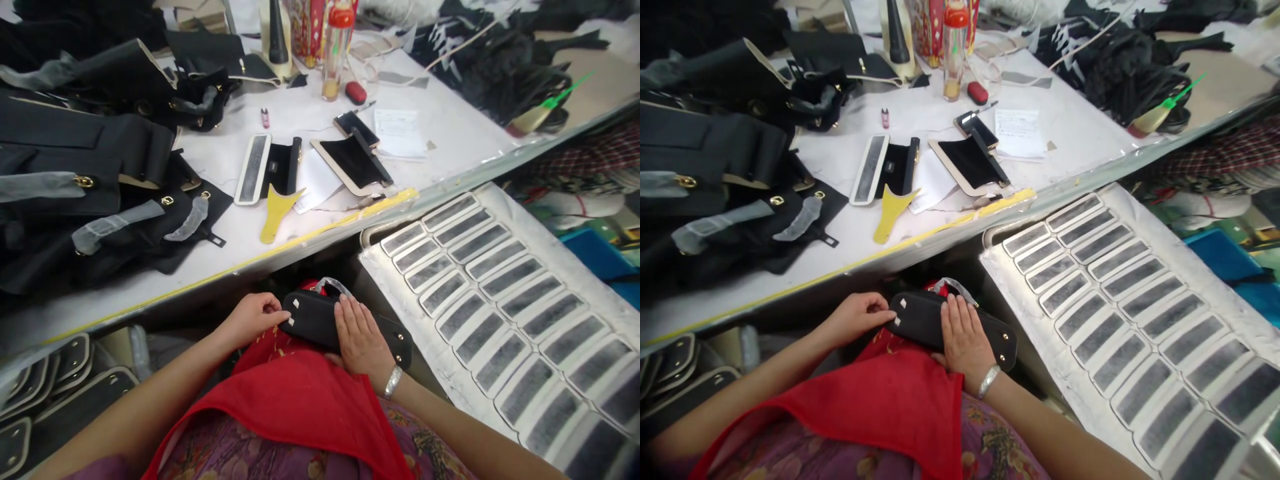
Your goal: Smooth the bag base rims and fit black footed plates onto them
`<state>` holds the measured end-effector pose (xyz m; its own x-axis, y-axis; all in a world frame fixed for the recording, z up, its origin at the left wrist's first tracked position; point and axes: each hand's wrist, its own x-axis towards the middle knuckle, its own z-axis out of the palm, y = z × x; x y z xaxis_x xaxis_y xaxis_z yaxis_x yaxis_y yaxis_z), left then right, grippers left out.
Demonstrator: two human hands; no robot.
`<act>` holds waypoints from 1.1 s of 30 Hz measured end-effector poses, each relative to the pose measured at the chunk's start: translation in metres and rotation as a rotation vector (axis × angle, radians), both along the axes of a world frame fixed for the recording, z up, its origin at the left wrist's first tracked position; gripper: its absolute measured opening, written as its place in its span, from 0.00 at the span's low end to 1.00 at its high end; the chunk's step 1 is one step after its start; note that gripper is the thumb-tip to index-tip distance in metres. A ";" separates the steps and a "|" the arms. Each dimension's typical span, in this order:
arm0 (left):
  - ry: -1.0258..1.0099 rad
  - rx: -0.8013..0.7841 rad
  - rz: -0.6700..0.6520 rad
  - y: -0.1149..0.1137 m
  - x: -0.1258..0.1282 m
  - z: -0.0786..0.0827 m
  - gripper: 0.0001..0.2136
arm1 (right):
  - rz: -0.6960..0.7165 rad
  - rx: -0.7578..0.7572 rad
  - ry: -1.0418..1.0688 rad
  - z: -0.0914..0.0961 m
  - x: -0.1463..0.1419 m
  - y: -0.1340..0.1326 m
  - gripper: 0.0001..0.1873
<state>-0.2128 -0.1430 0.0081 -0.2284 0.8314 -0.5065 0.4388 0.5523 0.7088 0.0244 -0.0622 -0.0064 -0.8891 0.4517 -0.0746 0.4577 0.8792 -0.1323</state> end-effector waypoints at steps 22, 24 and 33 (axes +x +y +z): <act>0.125 0.208 -0.212 0.004 -0.018 -0.018 0.13 | -0.060 0.030 0.029 -0.013 -0.092 -0.022 0.26; 0.115 0.199 -0.191 0.002 -0.017 -0.022 0.14 | -0.075 0.008 0.048 -0.014 -0.092 -0.025 0.27; -0.322 0.146 -0.001 -0.006 -0.027 -0.024 0.16 | -0.103 -0.233 0.258 0.035 -0.030 0.016 0.35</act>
<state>-0.2395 -0.1494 -0.0158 -0.0751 0.9005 -0.4283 0.1809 0.4347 0.8822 -0.0058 -0.0463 0.0285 -0.8427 0.5373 0.0348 0.4678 0.7626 -0.4469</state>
